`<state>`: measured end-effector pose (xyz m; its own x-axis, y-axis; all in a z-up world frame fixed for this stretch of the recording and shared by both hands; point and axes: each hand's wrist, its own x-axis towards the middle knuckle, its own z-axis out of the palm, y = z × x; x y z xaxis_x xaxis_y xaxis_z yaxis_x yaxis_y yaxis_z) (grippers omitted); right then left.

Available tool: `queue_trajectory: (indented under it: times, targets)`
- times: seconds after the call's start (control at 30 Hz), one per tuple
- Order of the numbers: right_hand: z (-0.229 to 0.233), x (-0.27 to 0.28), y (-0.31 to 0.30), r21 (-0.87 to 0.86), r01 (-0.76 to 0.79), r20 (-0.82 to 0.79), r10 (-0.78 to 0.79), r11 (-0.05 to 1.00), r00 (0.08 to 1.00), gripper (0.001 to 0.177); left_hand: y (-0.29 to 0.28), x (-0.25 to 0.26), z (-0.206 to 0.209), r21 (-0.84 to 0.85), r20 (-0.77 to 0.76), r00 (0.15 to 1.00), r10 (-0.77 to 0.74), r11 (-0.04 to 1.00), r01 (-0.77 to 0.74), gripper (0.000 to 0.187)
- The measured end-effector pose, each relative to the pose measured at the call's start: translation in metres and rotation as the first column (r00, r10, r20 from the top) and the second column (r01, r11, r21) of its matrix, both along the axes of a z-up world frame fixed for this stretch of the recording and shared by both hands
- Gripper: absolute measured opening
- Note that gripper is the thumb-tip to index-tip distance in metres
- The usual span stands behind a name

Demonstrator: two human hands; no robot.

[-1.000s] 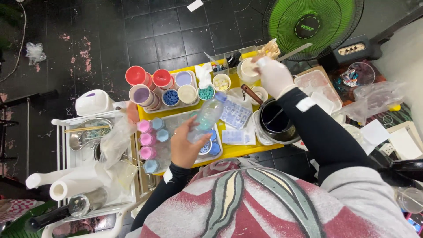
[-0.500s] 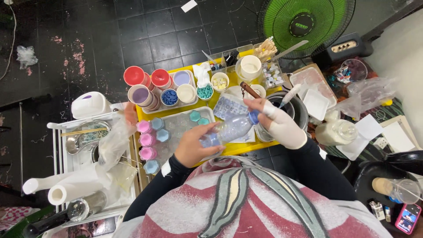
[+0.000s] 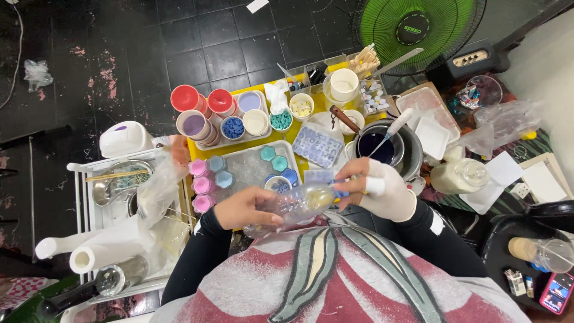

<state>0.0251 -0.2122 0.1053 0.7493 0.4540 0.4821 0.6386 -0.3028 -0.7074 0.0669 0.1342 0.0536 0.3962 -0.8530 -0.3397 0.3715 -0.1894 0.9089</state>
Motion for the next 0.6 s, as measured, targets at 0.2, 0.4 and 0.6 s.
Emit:
queue_trajectory:
  times: [0.2,0.4,0.6]
  targets:
    - [0.023,0.012,0.024,-0.147,-0.093,0.198,0.121,0.985,0.973,0.056,0.011,-0.004,0.020,0.008,0.088,0.996,0.021,1.000,-0.022,0.050]
    - [-0.010,0.014,0.046,-0.251,0.113,0.043,-0.105,0.961,0.994,0.046,-0.001,-0.025,0.045,0.132,0.800,0.590,0.108,0.928,-0.349,0.072]
    - [-0.039,0.013,0.071,-0.101,0.438,-0.044,-0.443,0.894,0.895,0.022,-0.012,-0.051,0.012,0.022,0.978,0.185,0.092,0.843,-0.537,0.070]
